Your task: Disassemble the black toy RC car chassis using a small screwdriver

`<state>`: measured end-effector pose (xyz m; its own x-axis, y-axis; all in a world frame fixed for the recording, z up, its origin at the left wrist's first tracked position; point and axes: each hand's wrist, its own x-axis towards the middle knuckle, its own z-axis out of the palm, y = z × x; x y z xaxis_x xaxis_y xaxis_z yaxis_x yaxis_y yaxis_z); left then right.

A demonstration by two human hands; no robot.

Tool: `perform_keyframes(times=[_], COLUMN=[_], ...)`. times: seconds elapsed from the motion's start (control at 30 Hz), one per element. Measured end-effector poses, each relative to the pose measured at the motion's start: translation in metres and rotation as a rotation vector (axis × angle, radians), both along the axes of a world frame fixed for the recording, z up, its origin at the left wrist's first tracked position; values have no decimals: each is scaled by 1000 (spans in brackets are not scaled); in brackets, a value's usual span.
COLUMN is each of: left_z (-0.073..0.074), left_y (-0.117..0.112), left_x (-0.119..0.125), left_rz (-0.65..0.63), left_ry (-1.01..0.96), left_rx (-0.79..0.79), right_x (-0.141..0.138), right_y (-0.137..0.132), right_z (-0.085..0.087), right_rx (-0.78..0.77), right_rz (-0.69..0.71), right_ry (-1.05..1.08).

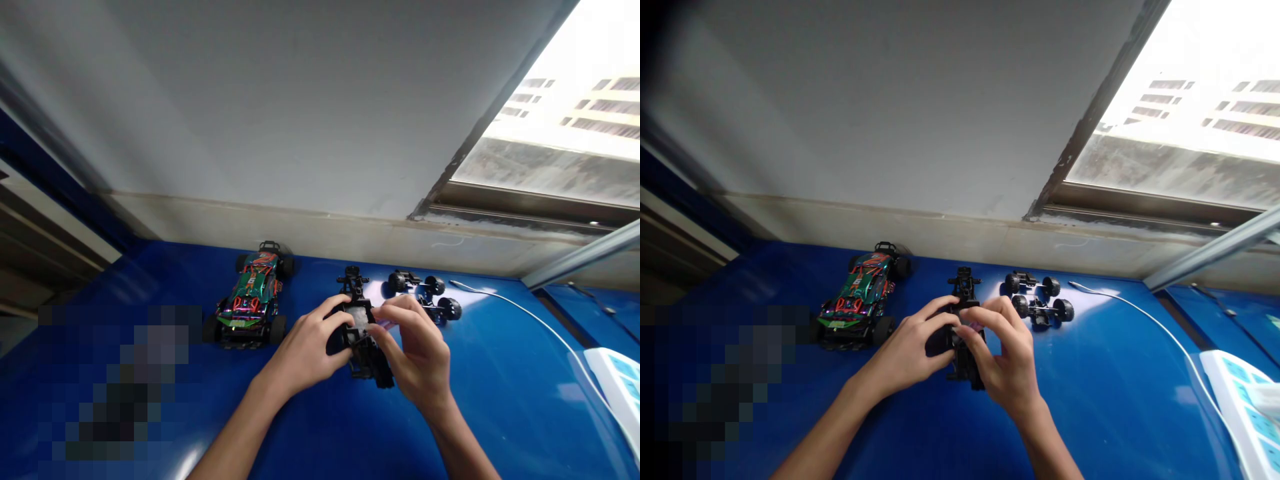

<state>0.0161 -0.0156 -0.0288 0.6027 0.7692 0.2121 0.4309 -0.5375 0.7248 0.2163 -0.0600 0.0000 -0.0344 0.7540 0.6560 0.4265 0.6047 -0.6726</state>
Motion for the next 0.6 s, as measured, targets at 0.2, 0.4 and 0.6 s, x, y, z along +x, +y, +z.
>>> perform_keyframes(times=[0.2, 0.4, 0.6], left_z=[1, 0, 2], left_y=[0, 0, -1], left_x=[1, 0, 1], left_rz=[-6, 5, -2], left_ry=[-52, -14, -34], left_rx=[14, 3, 3], right_x=[0, 0, 1], right_y=[-2, 1, 0], right_z=[-2, -1, -2], right_rx=[-94, -17, -52], right_rz=[60, 48, 62], right_ry=[-116, -44, -63])
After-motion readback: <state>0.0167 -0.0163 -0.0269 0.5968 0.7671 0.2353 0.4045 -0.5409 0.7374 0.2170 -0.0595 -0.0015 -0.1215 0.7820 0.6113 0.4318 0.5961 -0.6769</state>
